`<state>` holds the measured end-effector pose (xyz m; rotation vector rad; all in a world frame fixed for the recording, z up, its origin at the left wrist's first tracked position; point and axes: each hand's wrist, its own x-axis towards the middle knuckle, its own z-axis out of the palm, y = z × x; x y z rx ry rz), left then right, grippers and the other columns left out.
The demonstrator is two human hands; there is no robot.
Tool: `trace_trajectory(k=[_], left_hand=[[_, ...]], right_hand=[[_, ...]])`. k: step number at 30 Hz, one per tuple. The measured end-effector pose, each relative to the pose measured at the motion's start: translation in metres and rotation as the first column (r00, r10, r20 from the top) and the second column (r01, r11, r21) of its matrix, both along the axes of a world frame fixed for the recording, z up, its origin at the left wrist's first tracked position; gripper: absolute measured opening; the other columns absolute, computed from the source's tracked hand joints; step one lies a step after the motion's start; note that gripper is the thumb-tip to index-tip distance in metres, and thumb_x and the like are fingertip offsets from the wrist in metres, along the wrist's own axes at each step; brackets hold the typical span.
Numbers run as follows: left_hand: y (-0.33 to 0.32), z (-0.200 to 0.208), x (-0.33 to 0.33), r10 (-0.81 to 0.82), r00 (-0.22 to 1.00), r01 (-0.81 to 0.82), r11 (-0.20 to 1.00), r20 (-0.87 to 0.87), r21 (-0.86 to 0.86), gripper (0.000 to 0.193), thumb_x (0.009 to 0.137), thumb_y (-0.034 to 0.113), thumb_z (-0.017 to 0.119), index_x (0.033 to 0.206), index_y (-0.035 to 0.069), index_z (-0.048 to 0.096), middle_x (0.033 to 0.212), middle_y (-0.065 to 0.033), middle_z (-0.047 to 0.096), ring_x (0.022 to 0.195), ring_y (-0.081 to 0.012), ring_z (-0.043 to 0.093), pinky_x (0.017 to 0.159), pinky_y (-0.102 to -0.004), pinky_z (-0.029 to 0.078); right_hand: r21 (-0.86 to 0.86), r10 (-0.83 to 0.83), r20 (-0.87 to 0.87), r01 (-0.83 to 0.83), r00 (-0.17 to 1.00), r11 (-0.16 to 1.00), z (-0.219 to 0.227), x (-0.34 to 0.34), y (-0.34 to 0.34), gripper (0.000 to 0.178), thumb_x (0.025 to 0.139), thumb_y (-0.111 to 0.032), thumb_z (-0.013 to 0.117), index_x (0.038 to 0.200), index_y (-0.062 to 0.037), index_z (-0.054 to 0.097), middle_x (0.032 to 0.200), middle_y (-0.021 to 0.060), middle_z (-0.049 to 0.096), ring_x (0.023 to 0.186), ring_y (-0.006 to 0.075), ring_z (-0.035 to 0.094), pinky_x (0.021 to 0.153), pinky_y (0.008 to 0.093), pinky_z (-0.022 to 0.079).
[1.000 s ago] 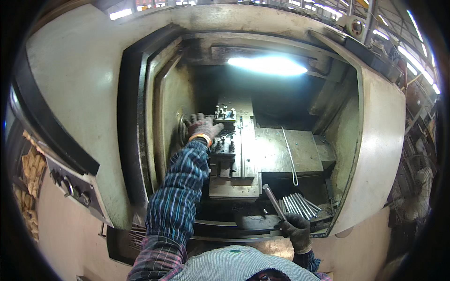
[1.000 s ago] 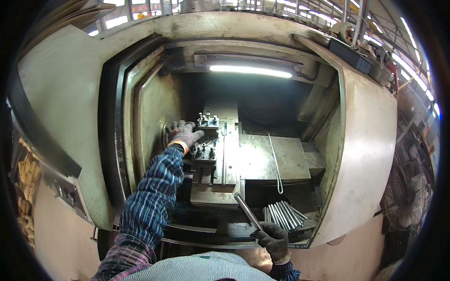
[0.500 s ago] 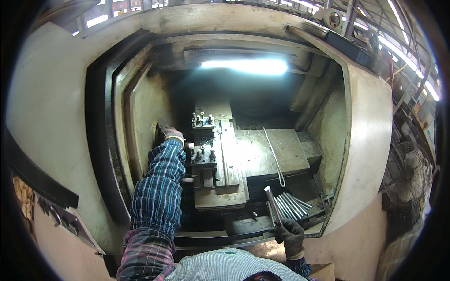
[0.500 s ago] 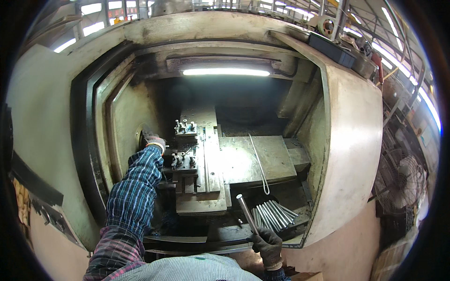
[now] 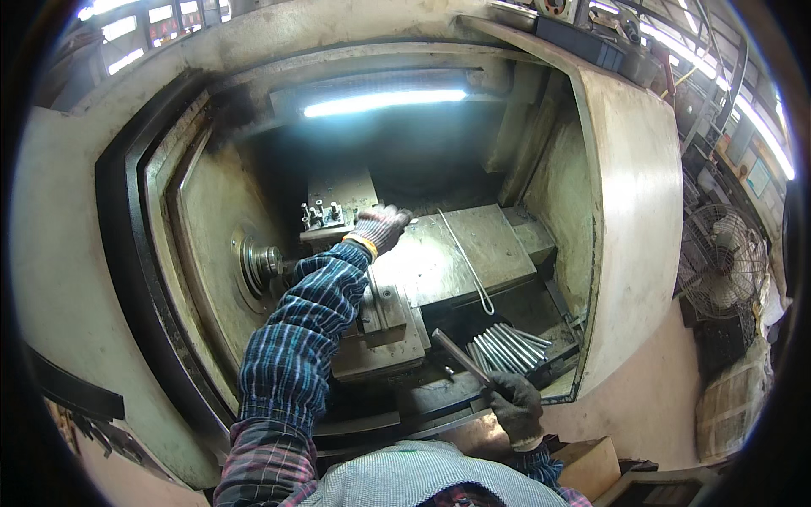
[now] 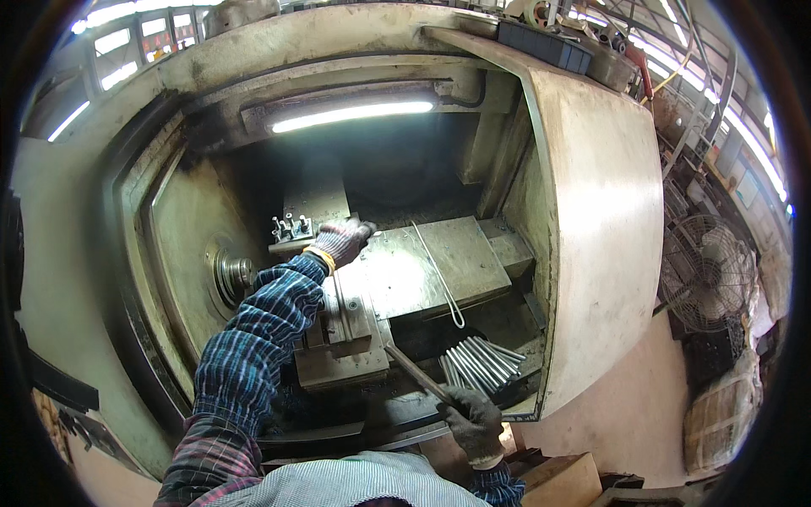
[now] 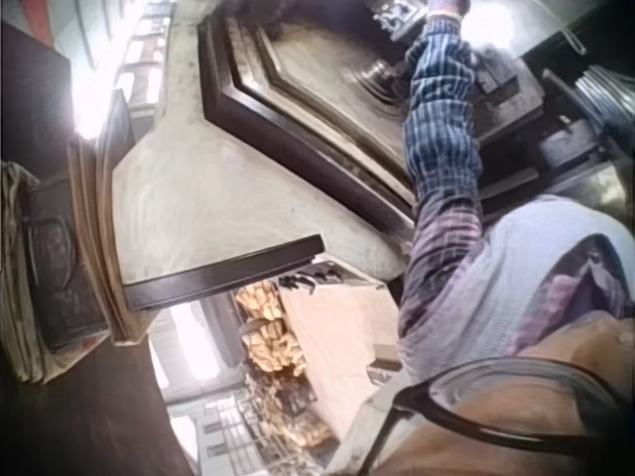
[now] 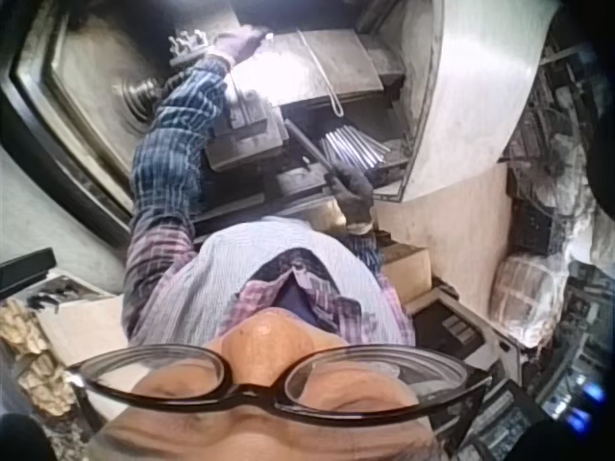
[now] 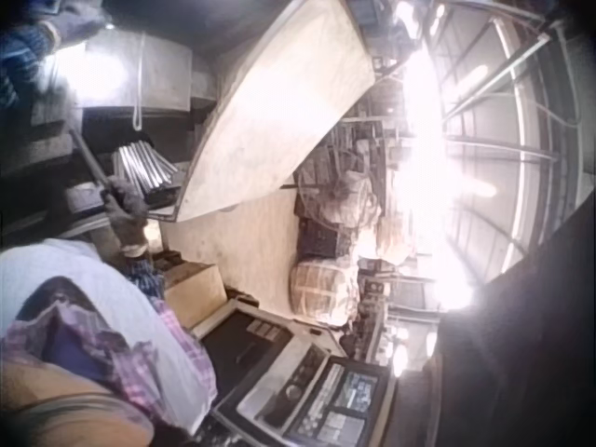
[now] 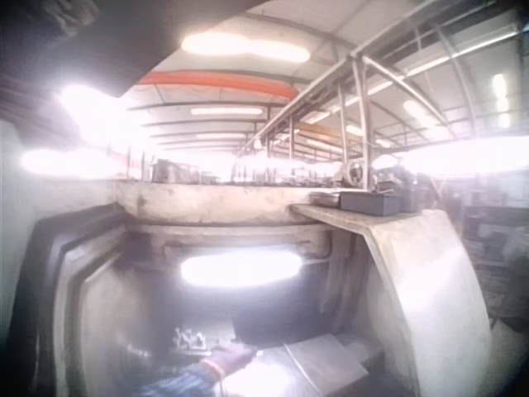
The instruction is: The person repeatedly picks up metal rods from a bin, inserts them into a lathe chuck, operates the machine controls, and removes the processed rods. The person then places the finished rods into a separate bin. This cycle is repeated multiple times throughout the clip.
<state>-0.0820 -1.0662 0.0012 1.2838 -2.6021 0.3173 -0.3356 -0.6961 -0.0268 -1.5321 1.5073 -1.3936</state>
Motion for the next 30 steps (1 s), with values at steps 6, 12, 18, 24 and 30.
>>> trace_trajectory(k=[6,12,18,24,30], left_hand=[[0.093,0.104,-0.027,-0.159,0.792,-0.101,0.918,-0.589,-0.385,0.031,0.100,0.027,0.063,0.130,0.018,0.063,0.101,-0.0089,0.070,0.083,-0.0279,0.072,0.065,-0.0368,0.059],[0.267,0.129,0.021,0.025,0.065,0.057,0.998,-0.998,0.029,0.047,0.096,0.002,0.065,0.141,0.003,0.055,0.117,-0.0110,0.064,0.100,-0.0178,0.059,0.083,-0.0300,0.049],[0.390,0.155,0.101,0.336,-0.263,-0.106,0.921,-0.904,0.374,0.053,0.092,0.011,0.065,0.141,-0.003,0.052,0.084,-0.0033,0.063,0.052,-0.0052,0.049,0.045,-0.0207,0.037],[0.488,0.136,0.163,0.162,-0.143,-0.570,0.793,-0.976,0.215,0.062,0.095,0.040,0.070,0.139,-0.002,0.057,0.077,0.0014,0.054,0.049,-0.0019,0.034,0.042,-0.0201,0.021],[0.500,0.144,0.208,0.161,-0.171,-0.921,0.326,-0.972,0.215,0.039,0.105,0.023,0.057,0.137,0.003,0.062,0.106,-0.0077,0.069,0.079,-0.0098,0.056,0.066,-0.0250,0.042]], right_hand=[[-0.203,-0.123,-0.487,0.025,0.865,0.979,0.002,0.001,-0.035,0.035,0.075,-0.006,0.083,0.108,-0.0117,0.073,0.088,0.0112,0.071,0.077,0.0288,0.070,0.066,0.0380,0.057],[-0.301,-0.077,-0.589,-0.130,0.805,0.945,0.001,0.027,-0.101,0.039,0.076,-0.010,0.078,0.113,-0.0176,0.069,0.094,0.0104,0.066,0.082,0.0329,0.067,0.066,0.0448,0.054],[-0.417,-0.073,-0.644,-0.270,0.761,0.868,0.010,0.077,-0.193,0.026,0.075,-0.004,0.075,0.098,-0.0156,0.069,0.085,0.0099,0.066,0.077,0.0325,0.066,0.063,0.0423,0.053],[-0.040,0.269,-0.464,-0.323,0.844,0.945,-0.012,0.080,-0.298,0.022,0.089,-0.018,0.076,0.110,-0.0102,0.074,0.099,0.0146,0.075,0.088,0.0290,0.073,0.078,0.0367,0.061],[0.216,0.414,-0.807,-0.443,0.420,0.870,0.047,0.155,-0.340,0.033,0.089,-0.035,0.074,0.113,-0.0128,0.073,0.105,0.0121,0.073,0.100,0.0310,0.069,0.086,0.0414,0.056]])
